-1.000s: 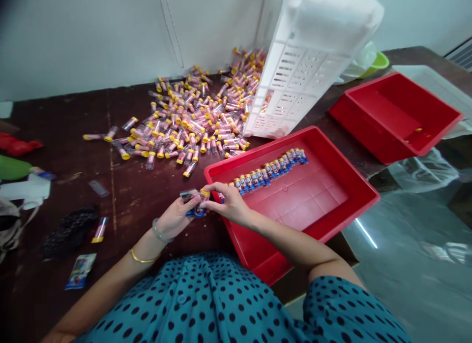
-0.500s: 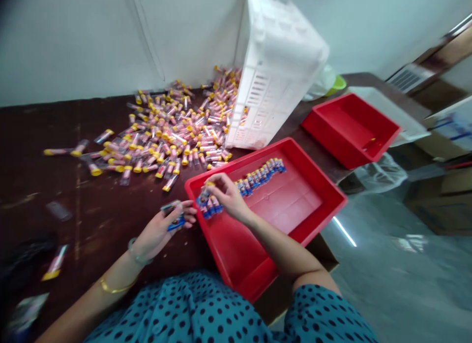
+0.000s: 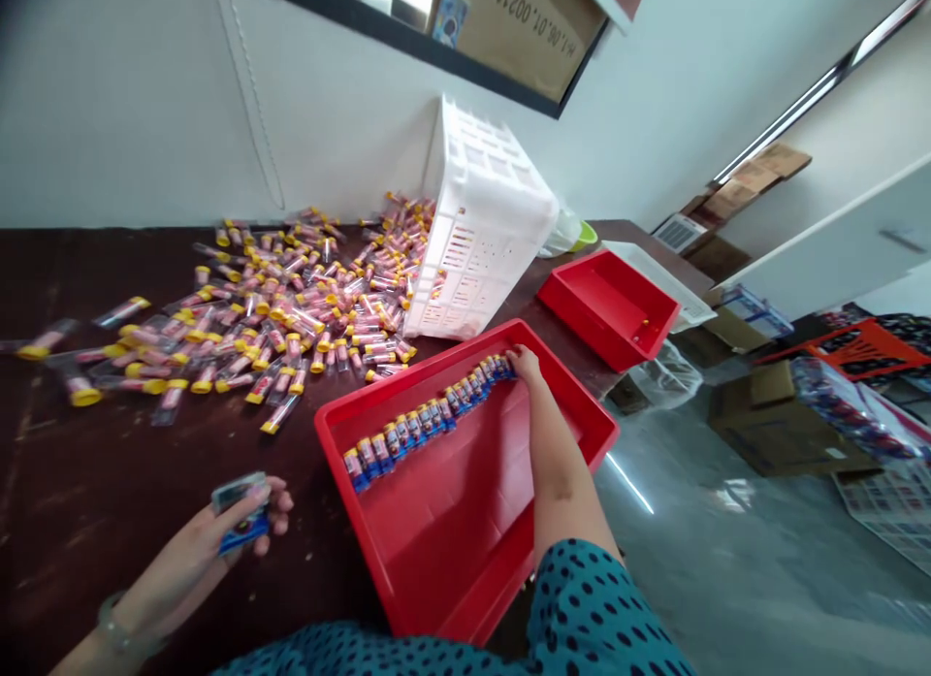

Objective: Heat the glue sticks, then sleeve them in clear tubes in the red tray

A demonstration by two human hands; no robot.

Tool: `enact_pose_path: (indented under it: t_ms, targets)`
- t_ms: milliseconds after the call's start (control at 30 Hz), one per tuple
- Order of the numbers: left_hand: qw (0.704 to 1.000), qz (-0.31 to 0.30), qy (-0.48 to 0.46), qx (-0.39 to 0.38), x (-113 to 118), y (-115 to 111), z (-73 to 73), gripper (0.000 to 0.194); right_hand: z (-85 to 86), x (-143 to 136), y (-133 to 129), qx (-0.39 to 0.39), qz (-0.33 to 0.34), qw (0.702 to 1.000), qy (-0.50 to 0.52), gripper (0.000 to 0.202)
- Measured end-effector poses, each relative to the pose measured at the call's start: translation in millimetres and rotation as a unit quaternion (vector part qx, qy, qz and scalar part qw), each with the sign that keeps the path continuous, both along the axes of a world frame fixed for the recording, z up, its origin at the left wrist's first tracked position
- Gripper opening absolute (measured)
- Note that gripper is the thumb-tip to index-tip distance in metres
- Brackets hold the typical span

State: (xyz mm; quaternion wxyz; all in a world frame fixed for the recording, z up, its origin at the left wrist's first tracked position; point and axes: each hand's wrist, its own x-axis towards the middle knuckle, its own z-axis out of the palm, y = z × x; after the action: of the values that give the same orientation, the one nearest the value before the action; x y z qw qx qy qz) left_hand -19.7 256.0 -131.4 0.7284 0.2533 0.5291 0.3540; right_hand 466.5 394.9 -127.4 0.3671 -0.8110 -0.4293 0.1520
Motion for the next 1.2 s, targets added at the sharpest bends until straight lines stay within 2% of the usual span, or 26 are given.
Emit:
enact_pose_path:
  t_ms: [67, 167, 233, 300, 333, 367, 400, 433, 467, 500, 533, 633, 700, 800, 900, 1000, 1100, 1200]
  targets:
    - [1.000, 0.017, -0.007, -0.003, -3, 0, -2.2, 0.035, 6.9, -11, 4, 0.006, 0.018, 1.000, -0.020, 0.003]
    - [0.999, 0.025, -0.024, -0.001, -6, -1, -9.5, 0.031, 15.5, -49, 16, 0.030, 0.084, 0.995, -0.039, 0.013]
    - [1.000, 0.012, -0.022, 0.010, -5, -1, -16.1, 0.031, 13.1, -100, 24, 0.047, 0.160, 0.985, -0.034, 0.019]
    - [1.000, 0.003, -0.010, 0.028, -1, 0, -21.1, 0.032, 3.3, -171, 26, 0.053, 0.281, 0.958, -0.023, 0.018]
    - [0.999, 0.005, -0.006, 0.037, 0, 1, -22.2, 0.033, -3.7, -211, 24, 0.052, 0.362, 0.930, -0.018, 0.013]
    - [0.999, 0.010, -0.005, 0.044, 2, 1, -22.0, 0.034, -11.5, -250, 20, 0.050, 0.507, 0.859, -0.054, 0.011]
    - [0.999, 0.016, -0.010, 0.047, 2, 1, -20.5, 0.035, -19.4, -287, 15, 0.046, 0.614, 0.781, -0.107, 0.009]
    - [0.998, 0.025, -0.018, 0.048, 1, 1, -18.0, 0.036, -26.7, -318, 11, 0.033, 0.662, 0.730, -0.166, 0.010]
    - [0.998, 0.036, -0.027, 0.047, -2, 1, -14.9, 0.038, -32.9, -344, 6, 0.018, 0.686, 0.694, -0.219, 0.013]
    - [0.997, 0.047, -0.035, 0.044, -6, 0, -11.6, 0.038, -37.3, -364, 2, 0.005, 0.691, 0.675, -0.258, 0.016]
    - [0.997, 0.060, -0.037, 0.041, -12, -2, -8.6, 0.037, -39.5, -376, -1, -0.006, 0.686, 0.670, -0.283, 0.019]
    - [0.994, 0.102, -0.014, 0.046, -31, -7, -4.8, 0.034, -32.8, -382, -4, -0.004, 0.682, 0.687, -0.251, 0.023]
    - [0.989, 0.133, 0.014, 0.059, -40, -10, -7.2, 0.035, -20.4, -370, -4, 0.022, 0.686, 0.708, -0.166, 0.030]
    - [0.983, 0.160, 0.041, 0.084, -40, -10, -13.3, 0.036, -0.5, -352, -12, 0.050, 0.704, 0.707, -0.038, 0.020]
    - [0.982, 0.140, 0.047, 0.122, -27, -6, -15.2, 0.034, 10.8, -342, -33, 0.045, 0.710, 0.703, 0.006, 0.014]
    - [0.984, 0.105, 0.027, 0.139, -17, -3, -12.6, 0.033, 13.8, -335, -53, 0.048, 0.688, 0.724, 0.026, 0.013]
    - [0.988, 0.090, 0.009, 0.124, -16, -2, -12.1, 0.034, 15.5, -326, -62, 0.048, 0.676, 0.734, 0.039, 0.012]
    - [0.989, 0.066, 0.017, 0.128, -22, -3, -16.4, 0.029, 18.4, -315, -63, 0.050, 0.681, 0.728, 0.060, 0.013]
